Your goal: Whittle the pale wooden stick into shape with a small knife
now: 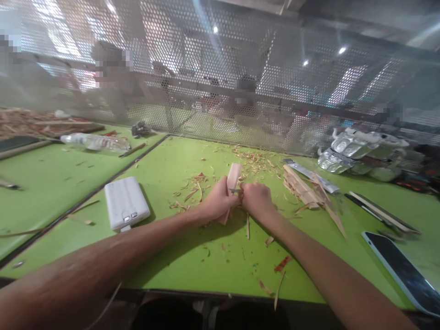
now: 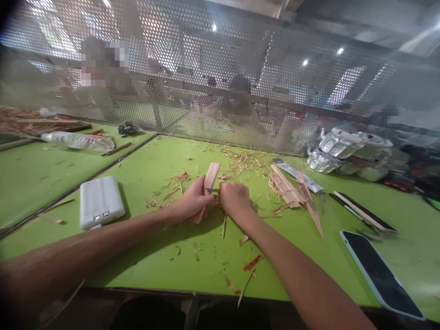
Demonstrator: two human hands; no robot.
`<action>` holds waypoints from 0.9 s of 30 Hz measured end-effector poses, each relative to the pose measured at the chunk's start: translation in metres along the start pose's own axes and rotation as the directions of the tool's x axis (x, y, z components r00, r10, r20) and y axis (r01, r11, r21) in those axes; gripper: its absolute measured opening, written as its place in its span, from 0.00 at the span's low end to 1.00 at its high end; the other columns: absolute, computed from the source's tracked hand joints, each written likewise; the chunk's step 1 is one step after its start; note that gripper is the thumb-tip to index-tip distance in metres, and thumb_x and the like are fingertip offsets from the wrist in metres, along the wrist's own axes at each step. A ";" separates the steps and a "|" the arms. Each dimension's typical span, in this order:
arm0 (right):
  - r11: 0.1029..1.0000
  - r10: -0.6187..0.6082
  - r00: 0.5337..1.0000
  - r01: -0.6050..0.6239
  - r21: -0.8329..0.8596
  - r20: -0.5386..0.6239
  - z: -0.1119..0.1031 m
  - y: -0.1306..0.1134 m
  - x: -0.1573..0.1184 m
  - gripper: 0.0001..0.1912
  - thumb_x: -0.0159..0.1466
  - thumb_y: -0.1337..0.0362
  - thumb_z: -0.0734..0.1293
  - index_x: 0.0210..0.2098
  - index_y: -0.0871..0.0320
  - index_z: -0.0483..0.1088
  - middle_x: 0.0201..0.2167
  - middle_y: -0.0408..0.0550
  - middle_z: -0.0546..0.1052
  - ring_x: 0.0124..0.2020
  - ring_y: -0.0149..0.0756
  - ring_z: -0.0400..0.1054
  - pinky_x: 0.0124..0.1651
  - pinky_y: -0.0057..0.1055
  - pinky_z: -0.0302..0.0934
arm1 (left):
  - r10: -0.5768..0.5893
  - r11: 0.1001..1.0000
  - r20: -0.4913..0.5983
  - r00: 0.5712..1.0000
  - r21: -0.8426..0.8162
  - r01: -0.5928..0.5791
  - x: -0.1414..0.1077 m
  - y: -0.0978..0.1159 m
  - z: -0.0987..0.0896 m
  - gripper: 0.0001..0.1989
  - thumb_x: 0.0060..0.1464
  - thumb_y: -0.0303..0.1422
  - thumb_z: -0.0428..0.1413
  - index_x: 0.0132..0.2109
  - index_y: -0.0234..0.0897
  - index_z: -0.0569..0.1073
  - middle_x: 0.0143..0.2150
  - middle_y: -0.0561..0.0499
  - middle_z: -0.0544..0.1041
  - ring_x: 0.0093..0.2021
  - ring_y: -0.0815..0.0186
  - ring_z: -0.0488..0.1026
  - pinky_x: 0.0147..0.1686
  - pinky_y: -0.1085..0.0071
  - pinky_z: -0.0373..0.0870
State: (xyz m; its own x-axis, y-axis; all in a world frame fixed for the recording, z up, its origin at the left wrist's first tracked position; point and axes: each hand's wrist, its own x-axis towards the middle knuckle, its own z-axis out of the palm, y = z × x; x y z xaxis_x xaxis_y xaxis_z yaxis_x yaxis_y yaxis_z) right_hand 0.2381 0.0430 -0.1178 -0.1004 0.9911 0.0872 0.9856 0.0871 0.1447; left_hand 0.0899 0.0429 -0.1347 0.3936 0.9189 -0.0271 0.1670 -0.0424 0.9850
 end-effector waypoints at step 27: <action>0.934 0.355 0.935 -0.355 0.026 0.003 0.015 0.068 0.042 0.18 0.69 0.71 0.59 0.45 0.68 0.81 0.41 0.67 0.82 0.42 0.48 0.78 0.41 0.33 0.67 | -0.065 0.980 0.284 0.957 0.200 0.007 -0.026 0.015 0.008 0.17 0.57 0.30 0.57 0.52 0.34 0.65 0.39 0.47 0.75 0.26 0.68 0.74 0.19 0.73 0.71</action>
State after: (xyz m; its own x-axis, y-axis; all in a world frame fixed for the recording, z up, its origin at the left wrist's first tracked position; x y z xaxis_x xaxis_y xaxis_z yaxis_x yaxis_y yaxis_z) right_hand 0.3026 0.0919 -0.1190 0.2568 0.9577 0.1295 0.9602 -0.2681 0.0782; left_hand 0.0897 0.0148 -0.1209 0.6225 0.7703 -0.1384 0.3473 -0.1134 0.9309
